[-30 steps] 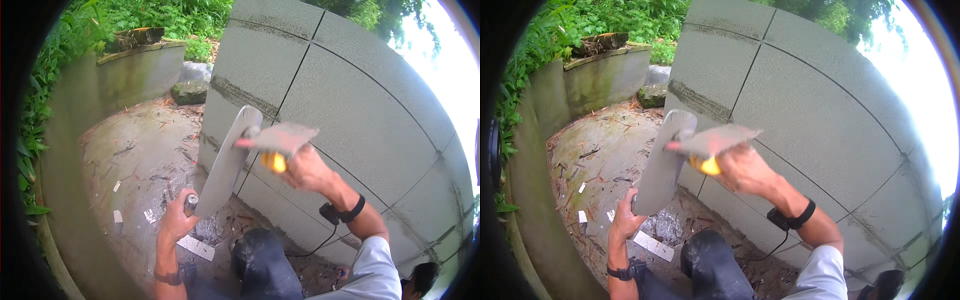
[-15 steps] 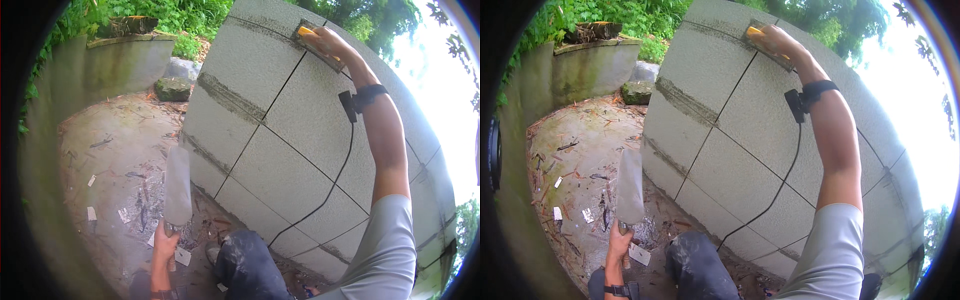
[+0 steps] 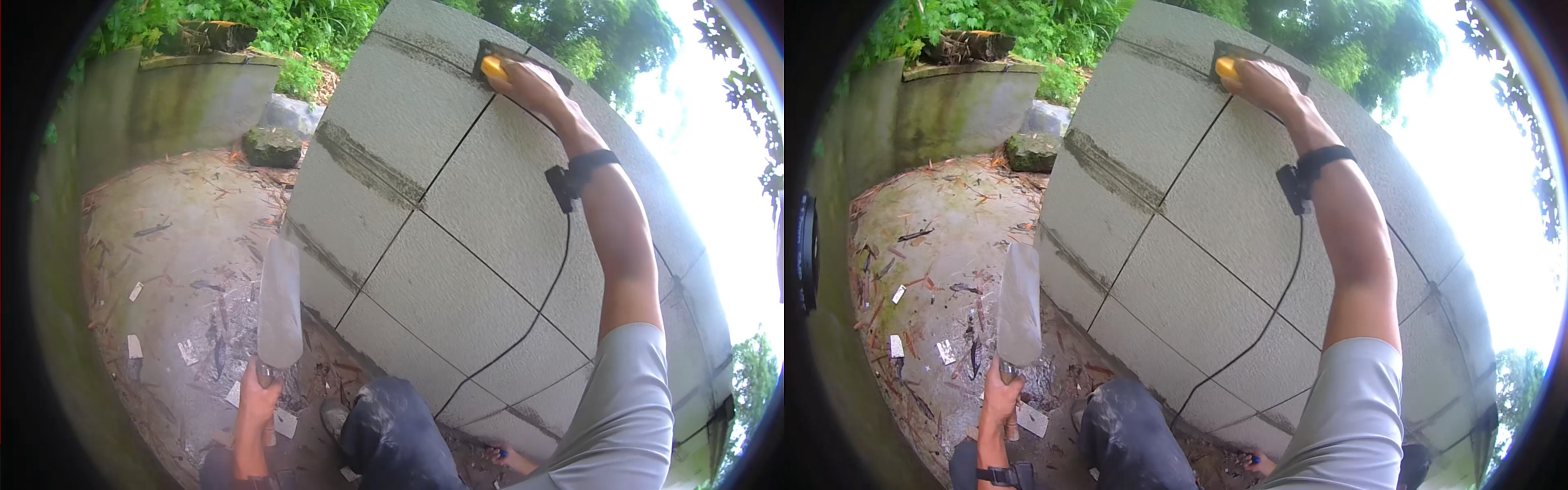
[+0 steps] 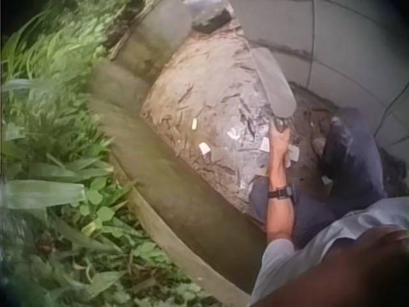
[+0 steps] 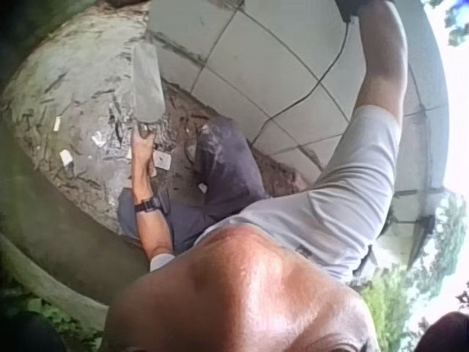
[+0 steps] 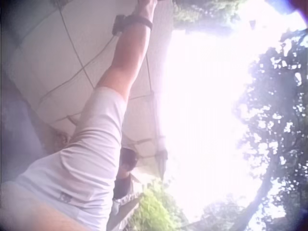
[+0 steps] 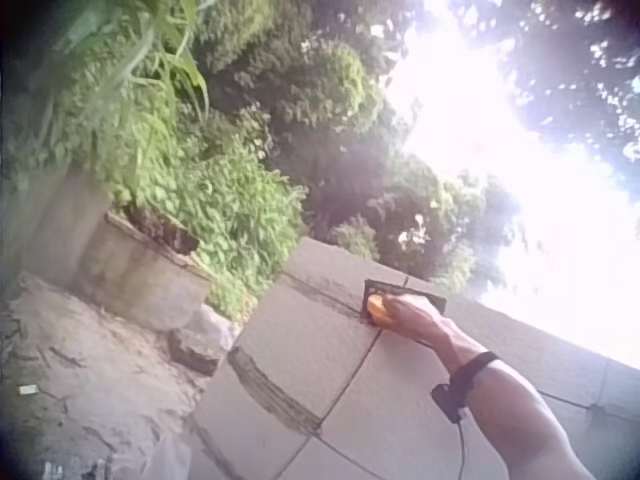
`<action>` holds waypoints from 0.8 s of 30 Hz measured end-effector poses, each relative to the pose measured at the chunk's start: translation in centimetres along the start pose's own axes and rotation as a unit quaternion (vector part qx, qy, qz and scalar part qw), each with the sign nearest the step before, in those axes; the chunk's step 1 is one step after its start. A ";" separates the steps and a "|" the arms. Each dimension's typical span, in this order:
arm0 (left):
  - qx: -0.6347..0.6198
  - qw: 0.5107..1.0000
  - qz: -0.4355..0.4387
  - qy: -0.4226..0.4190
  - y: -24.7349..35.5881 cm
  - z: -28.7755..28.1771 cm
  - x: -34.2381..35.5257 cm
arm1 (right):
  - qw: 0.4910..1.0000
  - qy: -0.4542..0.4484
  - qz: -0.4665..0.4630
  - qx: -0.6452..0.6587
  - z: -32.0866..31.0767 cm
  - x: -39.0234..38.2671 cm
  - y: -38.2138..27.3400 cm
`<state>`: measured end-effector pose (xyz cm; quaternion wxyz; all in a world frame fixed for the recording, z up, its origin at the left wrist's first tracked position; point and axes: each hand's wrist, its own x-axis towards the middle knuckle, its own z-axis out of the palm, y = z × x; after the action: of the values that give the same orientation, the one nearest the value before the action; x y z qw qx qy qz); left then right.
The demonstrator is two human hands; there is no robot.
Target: Applying mortar or plaster to a tiled wall surface using a trowel and a plastering hawk.
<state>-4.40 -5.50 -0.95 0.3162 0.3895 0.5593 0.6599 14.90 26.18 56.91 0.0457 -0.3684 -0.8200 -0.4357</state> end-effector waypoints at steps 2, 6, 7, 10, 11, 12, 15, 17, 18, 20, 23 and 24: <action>-0.001 1.000 -0.015 -0.006 0.5 -0.2 -0.2 | 0.998 0.006 0.027 -0.048 -0.4 1.0 -1.6; 0.004 1.000 -0.018 -0.012 1.9 -0.4 0.0 | 0.991 -0.018 0.010 0.129 1.0 3.2 -0.2; 0.003 1.000 -0.017 -0.011 1.7 -0.5 0.0 | 0.992 -0.017 0.009 0.128 1.6 3.7 0.3; -0.011 0.996 -0.087 -0.009 0.9 -1.1 -0.2 | 0.986 0.105 0.029 0.127 2.3 3.7 -0.8; -0.009 0.996 -0.089 -0.012 1.1 -1.2 -0.1 | 0.986 0.105 0.028 0.129 1.6 4.4 -1.5; -0.007 0.996 -0.091 -0.016 1.3 -1.5 -0.2 | 0.987 0.091 0.081 0.101 0.9 5.2 -2.0; -0.016 0.997 -0.082 -0.001 1.1 -1.5 -0.5 | 0.986 0.076 0.109 0.099 0.3 5.5 -2.2; -0.014 0.998 -0.056 -0.003 2.1 -1.0 -0.4 | 0.979 -0.034 0.076 0.186 2.0 6.5 -1.7; -0.005 0.999 -0.034 0.000 2.3 -1.0 -0.2 | 0.978 -0.038 0.094 0.182 2.7 6.8 -3.2; -0.014 0.996 -0.087 -0.017 2.5 -0.3 0.3 | 0.974 -0.053 0.105 0.196 3.1 7.3 -3.0; -0.031 0.989 -0.135 -0.044 1.7 1.0 0.9 | 0.977 -0.125 0.090 0.151 2.5 6.1 -2.1; -0.046 0.990 -0.119 -0.052 1.4 1.6 1.1 | 0.977 -0.114 0.025 0.176 1.8 5.3 0.3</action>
<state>-3.54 -4.04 0.67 0.4390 0.3392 0.5531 0.6215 11.70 30.63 58.17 0.0274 -0.4222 -0.8741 -0.2386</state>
